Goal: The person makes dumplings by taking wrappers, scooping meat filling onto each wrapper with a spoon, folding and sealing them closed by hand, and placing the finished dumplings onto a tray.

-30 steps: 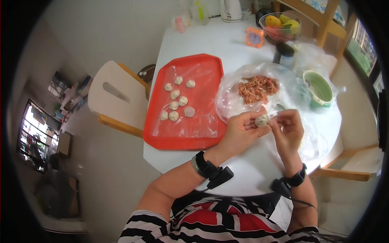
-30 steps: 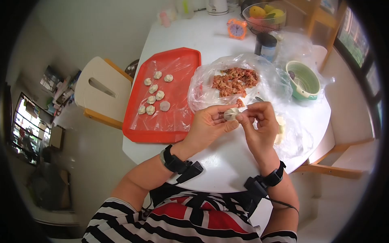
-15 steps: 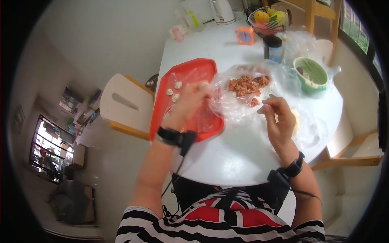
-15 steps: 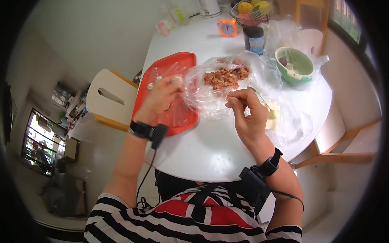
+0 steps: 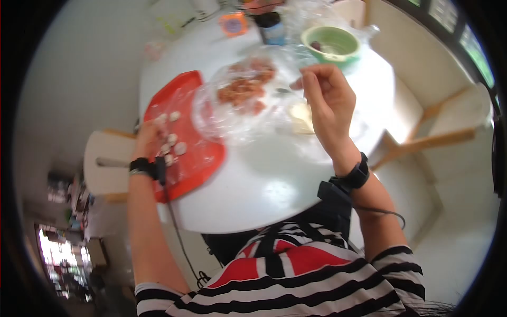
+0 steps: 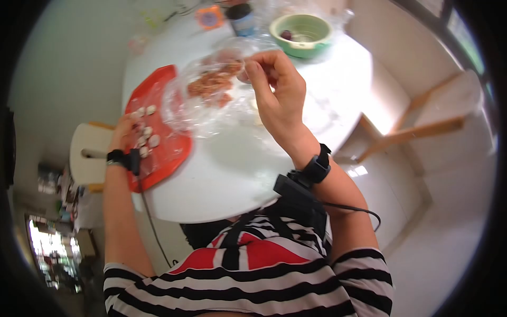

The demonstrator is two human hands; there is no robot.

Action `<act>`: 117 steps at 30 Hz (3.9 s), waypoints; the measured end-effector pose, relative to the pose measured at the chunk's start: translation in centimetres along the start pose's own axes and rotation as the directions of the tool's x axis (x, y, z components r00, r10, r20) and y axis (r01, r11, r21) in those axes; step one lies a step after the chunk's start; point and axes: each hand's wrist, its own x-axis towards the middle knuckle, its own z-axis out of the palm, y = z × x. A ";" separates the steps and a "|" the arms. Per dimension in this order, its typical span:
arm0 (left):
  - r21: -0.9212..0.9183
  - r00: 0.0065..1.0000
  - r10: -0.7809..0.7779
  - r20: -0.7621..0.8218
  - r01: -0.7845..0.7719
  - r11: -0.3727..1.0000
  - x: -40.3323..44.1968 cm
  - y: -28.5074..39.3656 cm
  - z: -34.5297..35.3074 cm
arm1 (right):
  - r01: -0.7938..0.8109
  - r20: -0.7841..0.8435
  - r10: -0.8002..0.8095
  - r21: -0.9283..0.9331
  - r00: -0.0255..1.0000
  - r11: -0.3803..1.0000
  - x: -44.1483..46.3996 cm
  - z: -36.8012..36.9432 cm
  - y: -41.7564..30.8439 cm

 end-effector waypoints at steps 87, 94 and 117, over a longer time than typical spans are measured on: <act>-0.911 0.978 0.069 0.197 0.157 0.381 -9.9 2.7 24.2 | 0.669 0.725 0.199 -0.687 0.660 0.284 5.5 -0.4 5.9; -0.904 0.977 0.069 0.203 0.160 0.396 -10.3 3.0 24.5 | 0.704 0.764 0.158 -0.640 0.625 0.307 5.2 -1.1 5.7; -0.896 0.946 0.096 0.310 0.258 0.361 -10.6 3.3 24.2 | -0.651 0.301 0.845 -0.541 0.442 0.533 7.5 -1.7 2.7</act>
